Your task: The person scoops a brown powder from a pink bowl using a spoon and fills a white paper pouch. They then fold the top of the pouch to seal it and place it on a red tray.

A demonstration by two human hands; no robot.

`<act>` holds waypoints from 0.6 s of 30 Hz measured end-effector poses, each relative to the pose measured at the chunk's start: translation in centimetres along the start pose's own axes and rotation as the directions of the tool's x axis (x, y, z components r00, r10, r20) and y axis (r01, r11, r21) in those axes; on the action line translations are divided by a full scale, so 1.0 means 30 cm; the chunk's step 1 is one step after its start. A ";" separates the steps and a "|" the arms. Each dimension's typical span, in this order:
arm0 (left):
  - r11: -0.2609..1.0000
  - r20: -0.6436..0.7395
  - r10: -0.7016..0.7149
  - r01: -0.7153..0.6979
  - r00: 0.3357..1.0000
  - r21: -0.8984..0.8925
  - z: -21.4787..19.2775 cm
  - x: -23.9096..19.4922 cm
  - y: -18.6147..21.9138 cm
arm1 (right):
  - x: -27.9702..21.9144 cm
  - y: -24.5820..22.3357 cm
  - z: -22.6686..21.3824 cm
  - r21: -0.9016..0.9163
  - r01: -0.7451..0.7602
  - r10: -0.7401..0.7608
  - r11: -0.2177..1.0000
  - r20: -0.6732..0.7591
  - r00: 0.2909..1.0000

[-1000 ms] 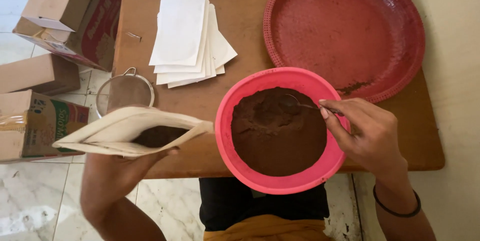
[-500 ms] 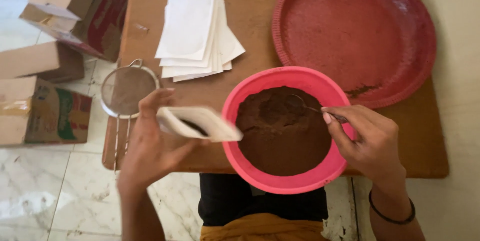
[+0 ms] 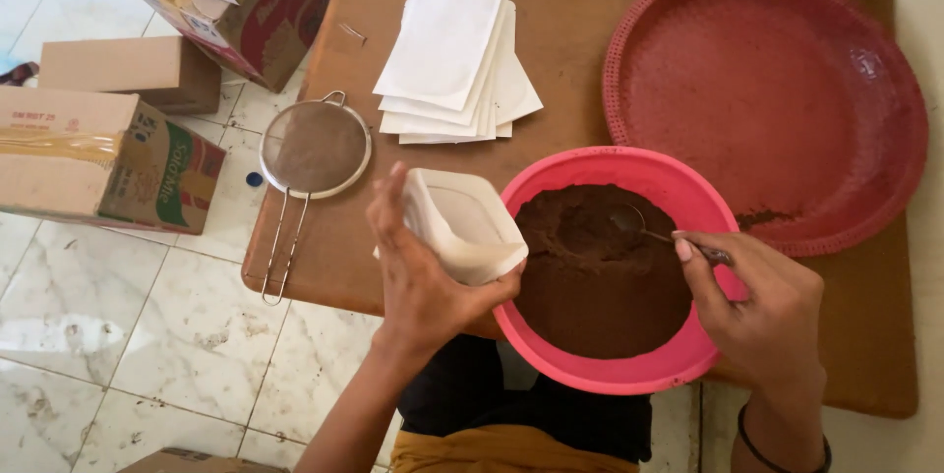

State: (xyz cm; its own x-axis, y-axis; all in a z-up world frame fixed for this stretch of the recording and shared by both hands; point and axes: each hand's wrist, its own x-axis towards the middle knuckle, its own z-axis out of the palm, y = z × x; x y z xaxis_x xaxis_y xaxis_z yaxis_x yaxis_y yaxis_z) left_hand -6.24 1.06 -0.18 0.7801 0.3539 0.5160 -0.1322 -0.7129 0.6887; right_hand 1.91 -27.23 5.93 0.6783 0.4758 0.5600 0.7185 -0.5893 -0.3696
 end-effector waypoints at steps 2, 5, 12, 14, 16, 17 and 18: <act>0.998 0.009 0.041 -0.041 0.999 -0.038 -0.010 0.006 -0.008 | -0.012 0.012 0.000 -0.014 -0.042 0.042 0.999 0.001 0.999; 0.984 0.064 0.154 -0.147 0.986 -0.096 -0.050 0.050 0.017 | -0.027 0.035 0.004 -0.032 -0.109 0.109 0.994 -0.012 0.994; 0.923 0.301 0.381 -0.378 0.874 -0.071 -0.096 0.156 0.109 | -0.006 -0.018 -0.018 0.116 -0.304 0.295 0.946 0.084 0.952; 0.924 0.375 0.375 -0.375 0.848 -0.078 -0.091 0.168 0.113 | -0.006 -0.019 -0.021 0.174 -0.340 0.327 0.924 0.097 0.940; 0.925 0.445 0.367 -0.370 0.817 -0.084 -0.087 0.175 0.122 | -0.015 -0.013 -0.025 0.231 -0.373 0.356 0.899 0.113 0.928; 0.922 0.459 0.361 -0.386 0.812 -0.042 -0.085 0.175 0.126 | -0.024 -0.004 -0.022 0.260 -0.366 0.344 0.894 0.125 0.931; 0.916 0.473 0.354 -0.402 0.807 0.000 -0.083 0.176 0.130 | -0.034 0.005 -0.018 0.289 -0.358 0.332 0.888 0.137 0.933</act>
State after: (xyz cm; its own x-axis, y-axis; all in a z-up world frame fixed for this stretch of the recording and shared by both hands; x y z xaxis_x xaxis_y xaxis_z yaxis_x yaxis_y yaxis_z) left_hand -4.17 1.64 6.50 0.8716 -0.2533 0.4196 -0.4348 -0.7948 0.4233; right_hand 1.24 -28.17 5.71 0.8926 0.3380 0.2984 0.4395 -0.5052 -0.7427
